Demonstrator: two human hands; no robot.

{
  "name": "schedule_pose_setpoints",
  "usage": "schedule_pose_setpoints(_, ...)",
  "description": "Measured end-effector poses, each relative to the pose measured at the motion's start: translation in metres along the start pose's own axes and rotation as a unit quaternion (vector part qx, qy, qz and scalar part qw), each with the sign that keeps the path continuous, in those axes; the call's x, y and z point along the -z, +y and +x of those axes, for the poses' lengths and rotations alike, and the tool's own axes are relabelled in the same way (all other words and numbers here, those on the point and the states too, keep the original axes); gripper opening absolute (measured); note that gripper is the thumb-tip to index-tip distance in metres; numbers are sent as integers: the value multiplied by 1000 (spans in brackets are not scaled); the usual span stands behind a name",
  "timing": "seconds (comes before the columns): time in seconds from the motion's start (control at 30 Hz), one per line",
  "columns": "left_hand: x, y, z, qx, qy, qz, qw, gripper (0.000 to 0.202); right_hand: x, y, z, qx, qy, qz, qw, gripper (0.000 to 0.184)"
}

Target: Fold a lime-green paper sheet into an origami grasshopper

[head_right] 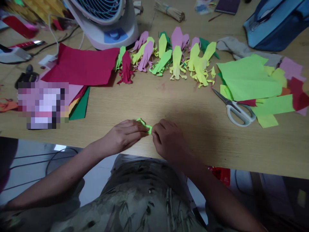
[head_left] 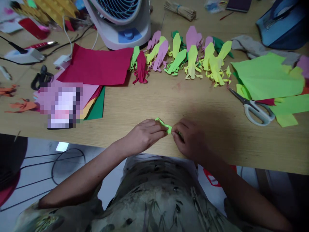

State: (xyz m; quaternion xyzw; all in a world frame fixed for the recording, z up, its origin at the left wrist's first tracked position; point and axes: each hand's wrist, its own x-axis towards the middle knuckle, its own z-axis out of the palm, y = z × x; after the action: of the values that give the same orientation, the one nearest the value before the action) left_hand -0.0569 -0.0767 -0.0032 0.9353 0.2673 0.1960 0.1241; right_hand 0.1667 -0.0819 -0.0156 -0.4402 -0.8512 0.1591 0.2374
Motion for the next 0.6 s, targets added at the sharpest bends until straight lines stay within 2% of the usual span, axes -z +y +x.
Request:
schedule_pose_setpoints(0.17, 4, -1, -1, -19, -16, -2, 1000, 26, 1, -4, 1, -28, -2, 1, 1000, 9)
schedule_pose_setpoints(0.37, 10, 0, 0, -39, -48, 44, 997, 31, 1, -6, 3, -59, -13, 16, 998, 8)
schedule_pose_setpoints(0.6, 10, -1, -4, -63, -90, 113, 988, 43, 6, -1, -5, -53, -8, 41, 998, 9)
